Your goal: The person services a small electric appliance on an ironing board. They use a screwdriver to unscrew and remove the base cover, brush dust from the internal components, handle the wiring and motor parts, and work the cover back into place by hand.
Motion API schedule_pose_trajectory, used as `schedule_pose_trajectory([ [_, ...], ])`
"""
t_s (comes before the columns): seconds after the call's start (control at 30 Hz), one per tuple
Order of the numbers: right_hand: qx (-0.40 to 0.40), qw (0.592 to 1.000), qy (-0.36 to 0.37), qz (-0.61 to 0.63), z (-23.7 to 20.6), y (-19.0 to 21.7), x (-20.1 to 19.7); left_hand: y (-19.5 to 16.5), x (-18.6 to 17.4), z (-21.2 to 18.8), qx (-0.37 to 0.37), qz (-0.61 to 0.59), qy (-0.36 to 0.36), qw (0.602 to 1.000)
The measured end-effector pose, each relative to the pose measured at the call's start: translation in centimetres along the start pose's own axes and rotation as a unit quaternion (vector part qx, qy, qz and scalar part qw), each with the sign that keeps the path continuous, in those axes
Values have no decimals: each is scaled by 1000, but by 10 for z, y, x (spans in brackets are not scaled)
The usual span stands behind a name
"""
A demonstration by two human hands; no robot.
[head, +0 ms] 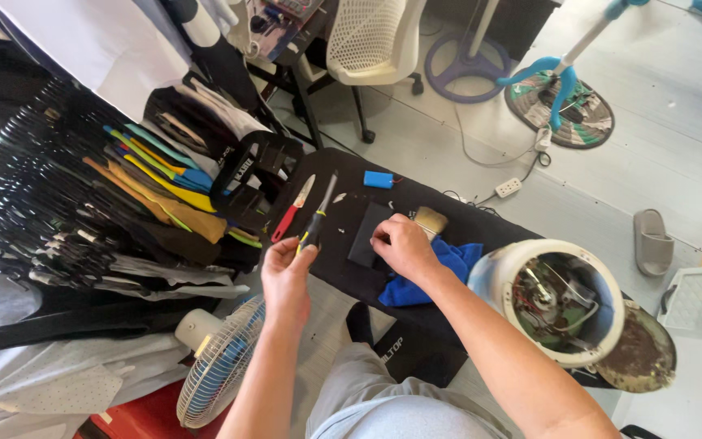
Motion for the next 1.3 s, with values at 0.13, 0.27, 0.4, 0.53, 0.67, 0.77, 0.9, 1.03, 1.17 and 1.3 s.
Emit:
schedule_pose_trajectory([
  [0.13, 7, 999, -12, -40, 32, 8, 31, 38, -27, 50, 12, 66, -7, 998],
  [0.27, -24, 996, -30, -81, 63, 19, 54, 45, -11, 80, 67, 173, -3, 983],
  [0.4, -47, 988, -38, -141, 93, 33, 75, 50, -7, 97, 31, 365, -66, 928],
  [0.53, -43, 979, -27, -197, 117, 36, 92, 42, 6, 111, 122, 444, -19, 887],
  [0.67, -28, 974, -5, -223, 128, 30, 105, 42, 18, 121, 235, 543, 54, 804],
  [0.77, -13, 983, -2, -185, 131, 23, 106, 49, 14, 131, 217, 556, 66, 800],
  [0.9, 22, 991, -60, -115, 113, 1, 78, 52, 13, 138, 201, 561, 73, 800],
  [1.03, 192, 970, -39, -143, 64, -52, 35, 46, 13, 136, 244, 541, 82, 801],
  [1.17, 394, 900, 93, -162, 15, -106, 22, 43, 15, 124, 283, 533, 96, 792],
  [1.3, 422, 897, 106, -80, 2, -118, 31, 48, 24, 105, 297, 528, 108, 788],
])
Point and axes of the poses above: each hand's wrist, its own z-axis towards the middle knuckle, its own x-axis out of the palm, y = z × x, the point moved 8 cm from there along z, towards the middle knuckle, and after that the axes turned 15 degrees about -z, right-handed, at the moved point
